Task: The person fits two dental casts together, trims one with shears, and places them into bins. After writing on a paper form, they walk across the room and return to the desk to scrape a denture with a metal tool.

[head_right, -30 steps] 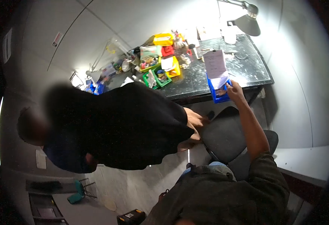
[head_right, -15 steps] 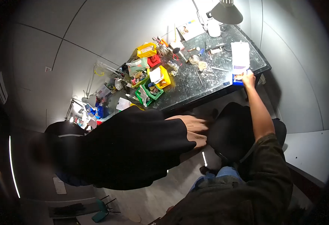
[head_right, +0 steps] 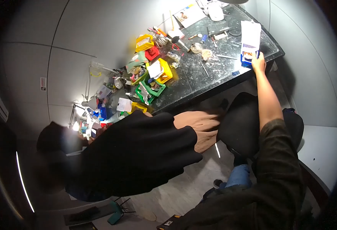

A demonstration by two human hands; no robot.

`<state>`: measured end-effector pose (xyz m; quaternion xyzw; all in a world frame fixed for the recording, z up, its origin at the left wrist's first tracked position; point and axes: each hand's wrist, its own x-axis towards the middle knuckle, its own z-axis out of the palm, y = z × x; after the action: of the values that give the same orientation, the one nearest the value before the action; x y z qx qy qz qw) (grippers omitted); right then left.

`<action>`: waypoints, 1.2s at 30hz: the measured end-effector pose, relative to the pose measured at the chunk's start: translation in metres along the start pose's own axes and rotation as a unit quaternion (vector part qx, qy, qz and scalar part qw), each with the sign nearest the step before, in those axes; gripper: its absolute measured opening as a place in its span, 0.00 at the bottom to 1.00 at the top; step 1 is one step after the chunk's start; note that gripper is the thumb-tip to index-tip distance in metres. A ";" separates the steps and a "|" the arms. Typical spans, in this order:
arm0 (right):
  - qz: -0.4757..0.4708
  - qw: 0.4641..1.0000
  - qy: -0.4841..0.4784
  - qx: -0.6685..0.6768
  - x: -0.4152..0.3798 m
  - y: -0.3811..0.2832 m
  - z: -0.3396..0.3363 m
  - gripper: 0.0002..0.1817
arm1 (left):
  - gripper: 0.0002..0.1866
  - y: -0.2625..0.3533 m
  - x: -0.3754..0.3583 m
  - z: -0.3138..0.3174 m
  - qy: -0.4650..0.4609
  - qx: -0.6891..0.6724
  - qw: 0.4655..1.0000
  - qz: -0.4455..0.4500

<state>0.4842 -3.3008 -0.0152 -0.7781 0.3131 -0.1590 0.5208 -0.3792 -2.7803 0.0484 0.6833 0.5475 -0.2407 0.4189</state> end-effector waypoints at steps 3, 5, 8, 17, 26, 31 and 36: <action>-0.116 0.980 0.143 0.082 -0.078 0.034 -0.002 0.34 | 0.25 0.000 -0.018 0.002 0.004 -0.012 1.000 0.006; -0.138 0.975 0.100 0.142 -0.162 0.086 -0.008 0.31 | 0.25 -0.030 -0.019 0.002 0.007 -0.031 0.999 0.009; -0.077 0.994 -0.079 0.011 -0.334 0.166 -0.057 0.29 | 0.25 -0.069 -0.025 0.001 0.012 -0.053 0.998 0.022; -0.179 0.640 -0.563 -0.491 -0.468 0.274 -0.102 0.29 | 0.27 -0.190 -0.021 0.024 0.094 -0.306 0.944 -0.082; -0.177 0.710 -0.458 -0.505 -0.480 0.240 -0.060 0.13 | 0.25 -0.298 -0.030 0.007 0.108 -0.454 0.880 -0.089; -0.032 0.592 -0.560 -0.578 -0.668 0.232 -0.047 0.16 | 0.21 -0.299 0.019 -0.068 0.133 -0.572 0.809 -0.020; -0.195 0.263 -0.699 -0.635 -0.771 0.318 0.035 0.15 | 0.23 -0.291 0.027 -0.201 0.203 -0.641 0.733 0.103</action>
<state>-0.1785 -2.8554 -0.2580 -0.7079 -0.3323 0.5999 -0.1693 -0.6739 -2.5826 0.0446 0.3372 0.5702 0.3570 0.6585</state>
